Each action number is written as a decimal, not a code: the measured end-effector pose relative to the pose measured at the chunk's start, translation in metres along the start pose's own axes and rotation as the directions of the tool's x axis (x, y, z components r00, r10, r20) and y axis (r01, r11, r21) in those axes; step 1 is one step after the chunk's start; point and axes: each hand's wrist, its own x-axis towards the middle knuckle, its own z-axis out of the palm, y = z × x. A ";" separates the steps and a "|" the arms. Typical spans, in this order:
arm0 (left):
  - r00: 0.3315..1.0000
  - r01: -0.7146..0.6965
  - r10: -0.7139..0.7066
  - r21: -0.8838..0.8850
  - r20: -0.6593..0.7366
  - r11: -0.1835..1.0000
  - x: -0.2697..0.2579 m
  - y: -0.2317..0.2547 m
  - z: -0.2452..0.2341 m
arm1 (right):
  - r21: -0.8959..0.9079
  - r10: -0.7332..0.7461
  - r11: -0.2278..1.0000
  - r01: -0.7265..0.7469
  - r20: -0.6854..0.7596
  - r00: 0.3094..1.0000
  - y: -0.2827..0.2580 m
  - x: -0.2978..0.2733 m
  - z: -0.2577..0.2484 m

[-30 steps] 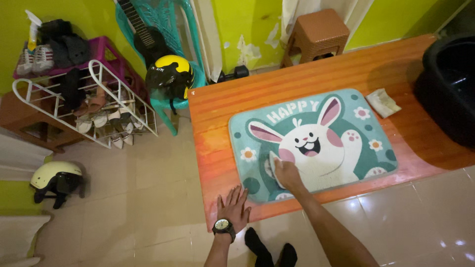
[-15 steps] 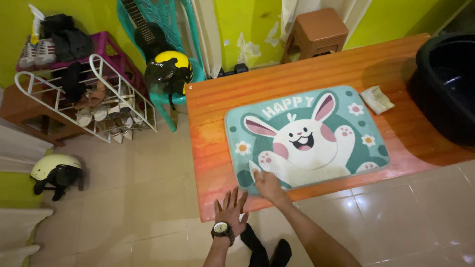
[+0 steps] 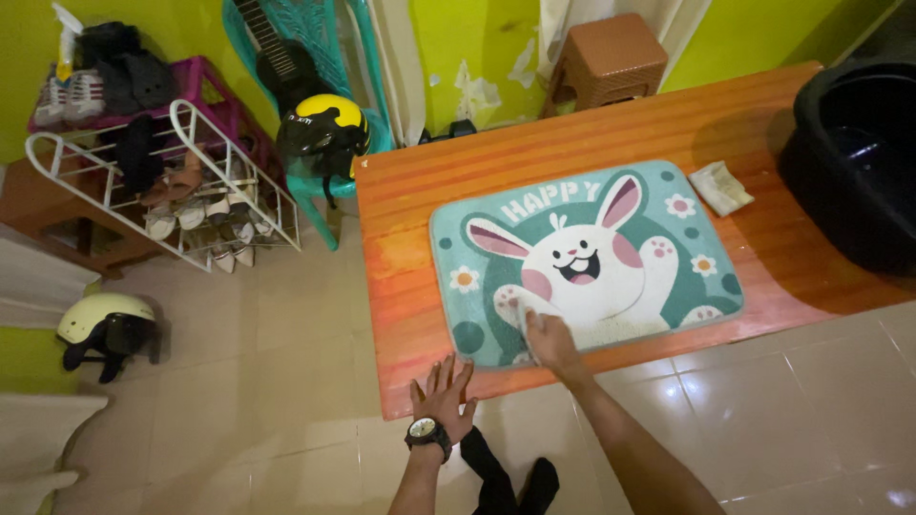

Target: The person scrubs a floor mat with a brush, dips the brush into a tub of water, and brushes the mat again.

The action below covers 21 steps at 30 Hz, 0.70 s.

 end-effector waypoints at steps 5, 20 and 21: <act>1.000 0.014 -0.014 0.002 0.022 1.000 -0.002 0.002 0.001 | 0.068 0.102 0.989 -0.128 0.307 0.946 -0.065 -0.038 0.022; 1.000 0.013 -0.013 -0.016 -0.005 1.000 -0.001 0.000 0.008 | -0.080 0.159 0.986 -0.150 0.130 0.979 0.021 0.017 -0.009; 1.000 0.010 -0.010 -0.018 0.005 1.000 -0.001 0.000 0.008 | -0.083 0.153 0.986 -0.146 0.077 0.985 0.023 0.019 -0.014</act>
